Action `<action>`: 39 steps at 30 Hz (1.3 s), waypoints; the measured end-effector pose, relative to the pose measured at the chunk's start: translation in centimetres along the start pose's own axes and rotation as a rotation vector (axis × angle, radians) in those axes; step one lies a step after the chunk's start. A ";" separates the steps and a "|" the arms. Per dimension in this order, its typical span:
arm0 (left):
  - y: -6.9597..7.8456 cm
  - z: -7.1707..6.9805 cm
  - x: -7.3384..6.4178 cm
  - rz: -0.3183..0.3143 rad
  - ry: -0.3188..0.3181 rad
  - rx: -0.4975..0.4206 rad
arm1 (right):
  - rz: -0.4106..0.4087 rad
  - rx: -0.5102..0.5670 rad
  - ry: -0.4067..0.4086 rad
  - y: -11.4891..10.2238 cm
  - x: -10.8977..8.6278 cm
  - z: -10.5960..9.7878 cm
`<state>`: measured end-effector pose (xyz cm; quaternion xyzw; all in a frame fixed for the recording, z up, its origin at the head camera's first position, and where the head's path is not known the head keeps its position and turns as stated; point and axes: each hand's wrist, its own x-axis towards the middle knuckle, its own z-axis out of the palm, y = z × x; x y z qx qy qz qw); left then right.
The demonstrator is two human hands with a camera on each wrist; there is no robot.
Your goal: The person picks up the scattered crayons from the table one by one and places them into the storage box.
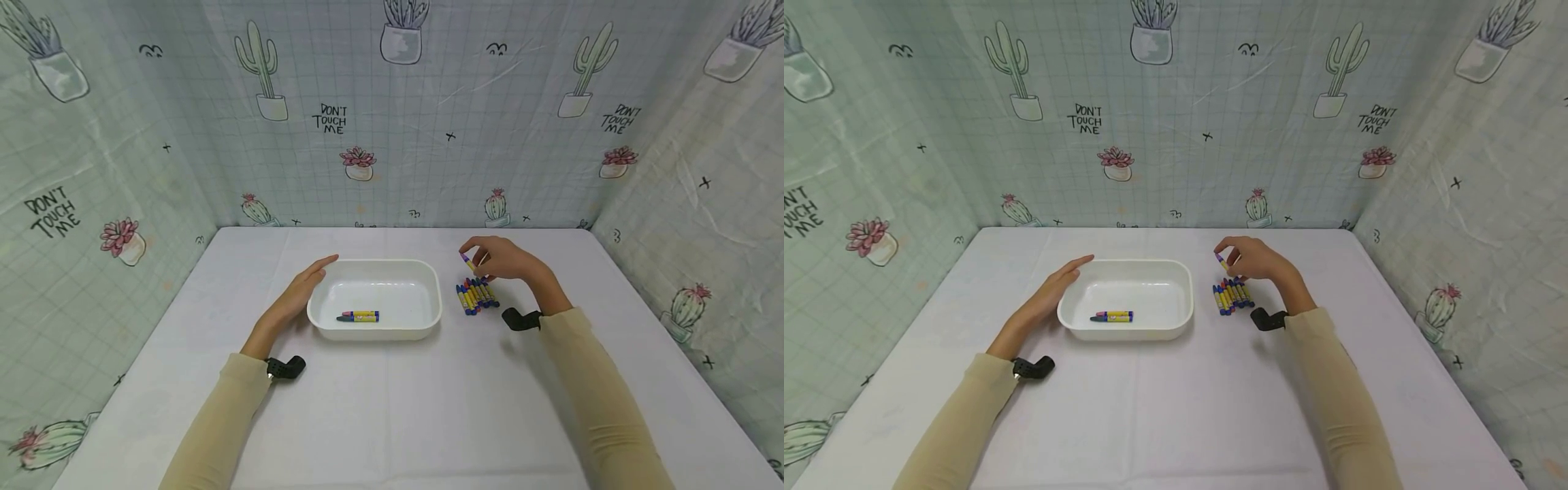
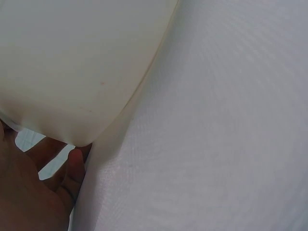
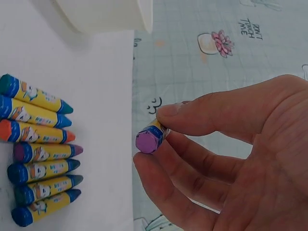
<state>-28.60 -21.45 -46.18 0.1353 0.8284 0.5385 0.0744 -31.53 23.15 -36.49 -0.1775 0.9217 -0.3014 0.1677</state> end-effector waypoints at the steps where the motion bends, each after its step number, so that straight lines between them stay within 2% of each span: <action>1: 0.0 0.0 0.0 0.001 -0.001 0.003 | -0.006 0.000 -0.004 -0.2 0.1 0.0; 13: 0.1 -0.1 -0.1 0.005 -0.001 -0.009 | -0.110 -0.058 -0.063 -2.9 1.6 0.3; 25: -0.1 -0.1 0.1 0.003 -0.001 0.004 | -0.157 -0.064 -0.145 -6.4 2.9 0.7; 39: 0.1 -0.1 0.0 0.011 0.007 0.014 | -0.185 -0.152 -0.226 -10.4 4.8 2.3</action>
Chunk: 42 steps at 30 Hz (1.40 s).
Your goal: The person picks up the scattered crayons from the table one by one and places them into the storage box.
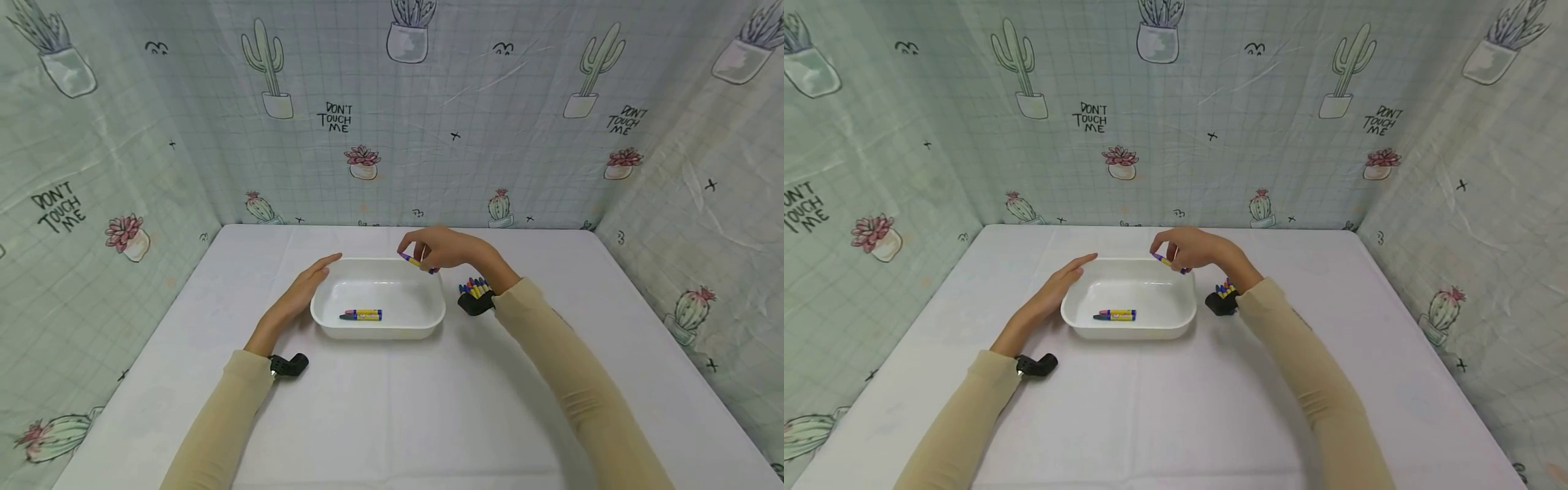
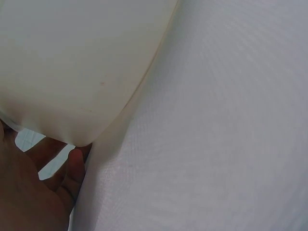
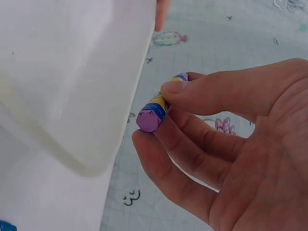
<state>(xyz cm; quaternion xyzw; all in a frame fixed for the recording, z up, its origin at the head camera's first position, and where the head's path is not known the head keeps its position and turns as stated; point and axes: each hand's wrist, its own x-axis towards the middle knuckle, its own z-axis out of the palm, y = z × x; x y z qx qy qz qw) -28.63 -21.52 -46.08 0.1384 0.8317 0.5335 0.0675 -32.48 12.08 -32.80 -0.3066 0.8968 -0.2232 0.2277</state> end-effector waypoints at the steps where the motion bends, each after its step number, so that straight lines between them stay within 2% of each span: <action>1: 0.0 0.0 0.0 -0.001 0.001 -0.002 | -0.004 -0.004 -0.008 -0.2 0.3 0.1; 10: 0.0 0.0 0.0 -0.007 0.004 0.010 | -0.049 -0.035 -0.085 -1.6 2.2 0.9; 21: -0.1 0.1 0.0 -0.024 -0.003 -0.009 | -0.096 -0.060 -0.157 -2.2 4.3 1.9; 28: 0.1 0.2 0.1 -0.027 -0.006 0.004 | -0.081 -0.023 -0.227 -2.6 5.7 2.9; 42: 0.2 0.0 0.1 -0.013 -0.017 0.016 | -0.063 -0.031 -0.286 -2.9 8.7 5.0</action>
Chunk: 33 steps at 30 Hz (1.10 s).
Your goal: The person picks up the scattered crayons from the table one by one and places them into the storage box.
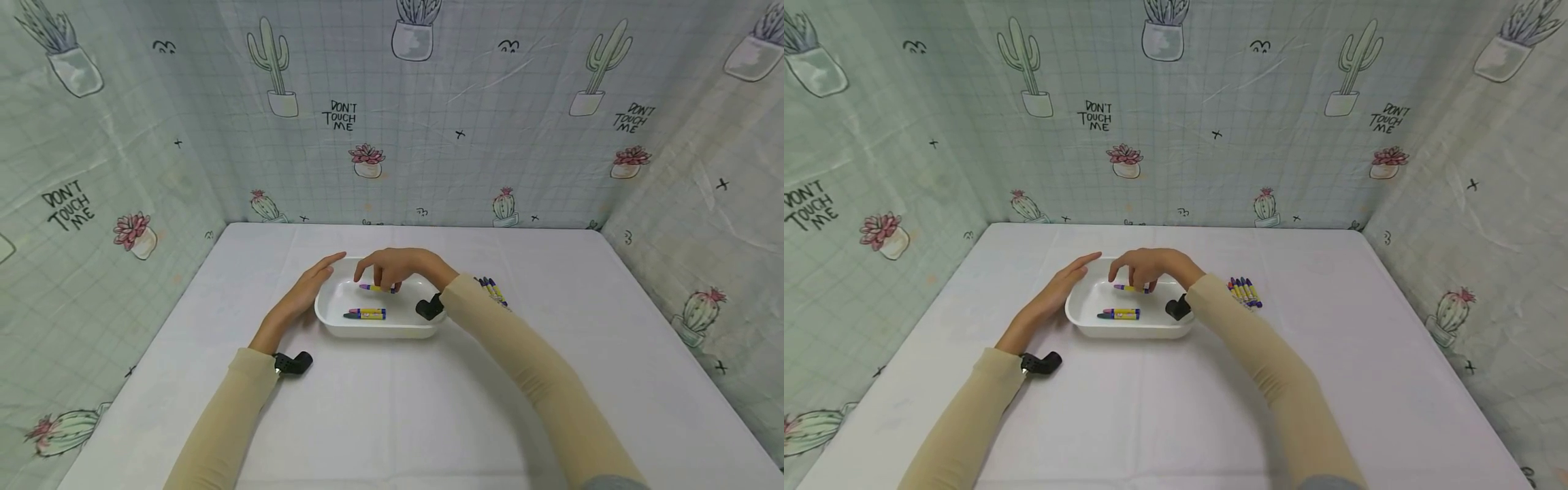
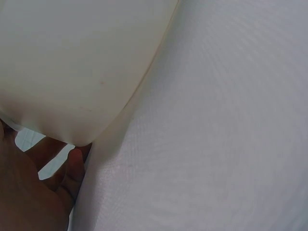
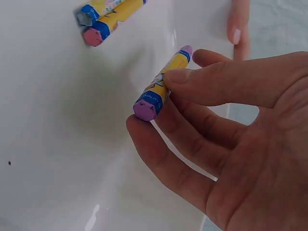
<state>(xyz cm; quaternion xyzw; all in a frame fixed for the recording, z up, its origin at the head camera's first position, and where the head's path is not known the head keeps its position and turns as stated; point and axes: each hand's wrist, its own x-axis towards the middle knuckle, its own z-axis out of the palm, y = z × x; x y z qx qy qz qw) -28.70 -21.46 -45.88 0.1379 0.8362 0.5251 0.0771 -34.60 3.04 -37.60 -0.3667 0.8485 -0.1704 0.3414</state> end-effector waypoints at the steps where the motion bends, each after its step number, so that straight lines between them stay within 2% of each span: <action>1: 0.0 0.0 0.0 0.001 0.003 0.005 | 0.003 0.002 -0.005 -0.1 0.2 0.1; 11: -0.3 0.0 0.2 0.010 0.011 0.009 | 0.010 0.041 -0.046 -0.2 1.4 0.9; 20: -0.6 -0.1 0.4 0.029 0.008 0.008 | -0.057 -0.010 -0.086 -0.3 2.5 1.3; 33: -0.3 -0.1 0.2 0.023 0.013 0.033 | -0.039 -0.028 -0.105 -0.8 3.1 1.6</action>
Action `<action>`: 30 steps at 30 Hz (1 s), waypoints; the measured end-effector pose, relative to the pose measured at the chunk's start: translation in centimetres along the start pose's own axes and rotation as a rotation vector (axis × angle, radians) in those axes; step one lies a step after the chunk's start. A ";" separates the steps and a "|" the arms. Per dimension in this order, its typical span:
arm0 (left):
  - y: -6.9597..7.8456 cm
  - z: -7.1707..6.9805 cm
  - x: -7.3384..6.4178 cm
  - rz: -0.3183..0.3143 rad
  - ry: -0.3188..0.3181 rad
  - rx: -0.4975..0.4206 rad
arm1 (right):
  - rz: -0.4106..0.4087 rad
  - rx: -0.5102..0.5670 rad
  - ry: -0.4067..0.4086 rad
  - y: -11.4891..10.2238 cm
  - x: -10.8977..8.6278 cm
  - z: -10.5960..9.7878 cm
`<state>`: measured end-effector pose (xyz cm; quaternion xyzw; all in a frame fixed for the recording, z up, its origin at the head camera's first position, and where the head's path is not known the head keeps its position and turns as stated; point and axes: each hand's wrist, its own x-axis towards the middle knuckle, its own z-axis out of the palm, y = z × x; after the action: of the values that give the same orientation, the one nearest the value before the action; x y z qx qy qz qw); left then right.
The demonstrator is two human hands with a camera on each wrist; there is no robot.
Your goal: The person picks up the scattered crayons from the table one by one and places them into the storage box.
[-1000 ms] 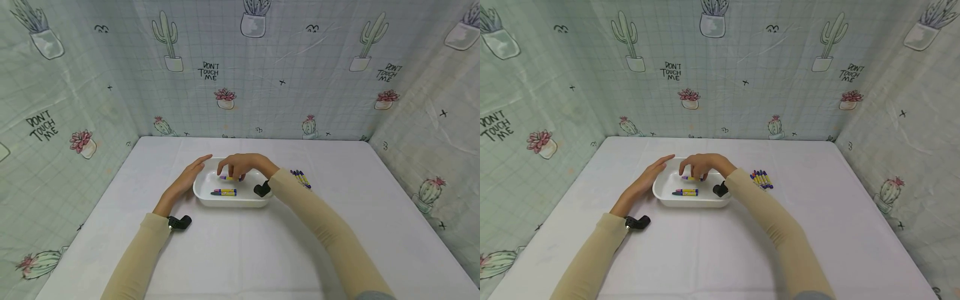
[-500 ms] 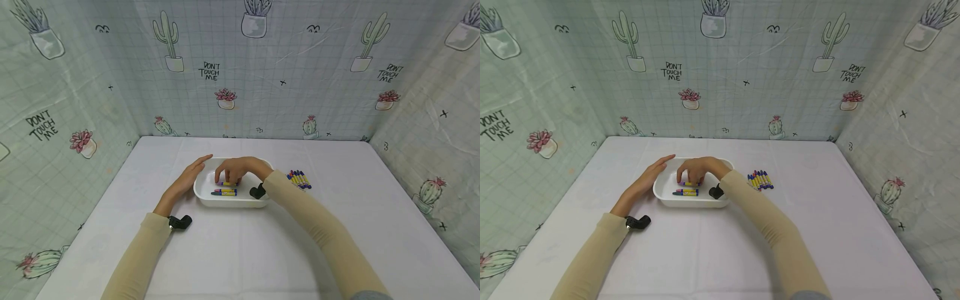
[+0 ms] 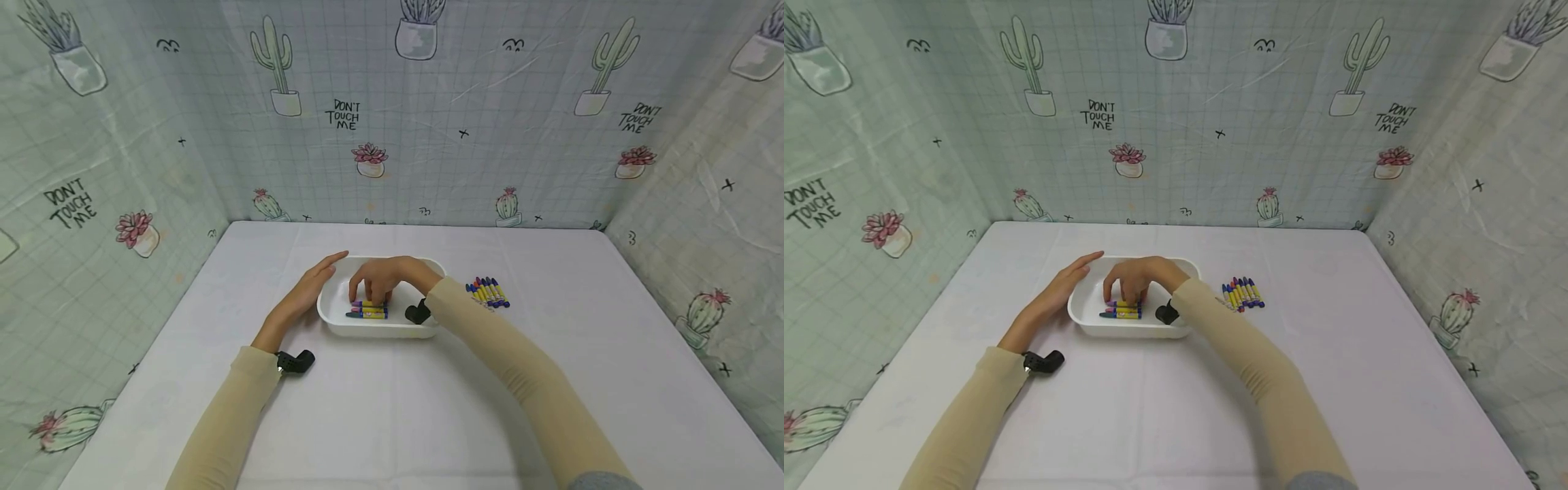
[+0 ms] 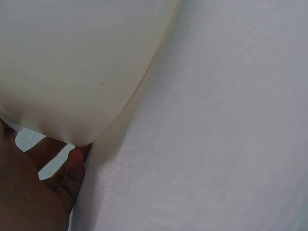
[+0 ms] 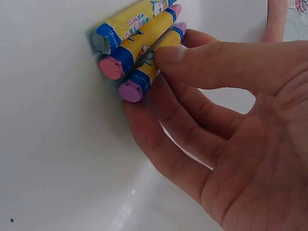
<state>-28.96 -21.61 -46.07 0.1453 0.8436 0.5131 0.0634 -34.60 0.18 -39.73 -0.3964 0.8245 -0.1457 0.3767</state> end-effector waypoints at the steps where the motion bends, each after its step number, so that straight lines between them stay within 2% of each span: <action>1: 0.0 0.0 0.0 0.000 0.000 0.000 | 0.003 0.001 -0.001 0.0 0.1 0.0; 12: 0.0 0.1 0.1 -0.001 -0.003 -0.007 | 0.024 0.027 -0.017 0.2 0.2 0.1; 30: -0.2 0.0 0.2 0.000 0.002 -0.023 | 0.010 0.057 -0.018 0.2 -0.1 0.0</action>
<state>-29.20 -21.63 -46.24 0.1442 0.8378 0.5227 0.0639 -34.67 0.37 -39.73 -0.3827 0.8184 -0.1637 0.3961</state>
